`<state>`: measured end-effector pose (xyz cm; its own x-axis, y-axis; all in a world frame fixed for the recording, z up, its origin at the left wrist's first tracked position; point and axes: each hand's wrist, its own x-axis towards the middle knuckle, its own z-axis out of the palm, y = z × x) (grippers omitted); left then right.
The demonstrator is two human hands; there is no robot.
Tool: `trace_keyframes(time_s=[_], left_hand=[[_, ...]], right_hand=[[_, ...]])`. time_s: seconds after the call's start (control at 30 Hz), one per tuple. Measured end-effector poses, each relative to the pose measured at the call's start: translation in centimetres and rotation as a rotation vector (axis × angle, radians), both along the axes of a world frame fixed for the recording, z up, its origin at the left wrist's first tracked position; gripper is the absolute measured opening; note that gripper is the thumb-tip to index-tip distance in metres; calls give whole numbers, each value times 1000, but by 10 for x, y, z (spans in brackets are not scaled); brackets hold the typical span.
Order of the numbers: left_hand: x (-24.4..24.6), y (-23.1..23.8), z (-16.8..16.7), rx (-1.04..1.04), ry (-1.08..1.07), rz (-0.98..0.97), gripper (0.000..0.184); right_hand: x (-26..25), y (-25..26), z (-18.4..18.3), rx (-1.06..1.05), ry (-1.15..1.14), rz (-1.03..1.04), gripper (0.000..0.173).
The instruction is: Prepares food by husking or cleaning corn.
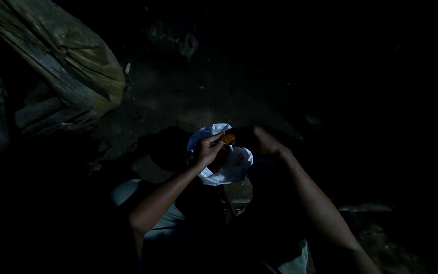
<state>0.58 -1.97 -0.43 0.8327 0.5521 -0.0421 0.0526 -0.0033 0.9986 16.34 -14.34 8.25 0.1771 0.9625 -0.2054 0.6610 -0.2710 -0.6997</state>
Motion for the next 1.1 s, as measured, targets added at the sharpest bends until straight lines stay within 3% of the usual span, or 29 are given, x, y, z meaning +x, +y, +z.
trace_keyframes(time_s=[0.23, 0.43, 0.6, 0.73, 1.1], left_hand=[[-2, -3, 13, -288, -4, -11, 36], [-1, -2, 5, -242, -48, -37, 35], [-1, -2, 3, -232, -15, -8, 31], [1, -1, -3, -233, 28, 10, 32], [0, -1, 0, -163, -25, -44, 37]], right_hand=[[11, -1, -10, 118, 47, 34, 39], [10, -1, -13, 144, 7, 39, 40], [-11, 4, 9, -2, -58, -39, 38], [-9, 3, -3, 65, -106, -10, 35], [-4, 2, 2, 4, -44, -44, 41]])
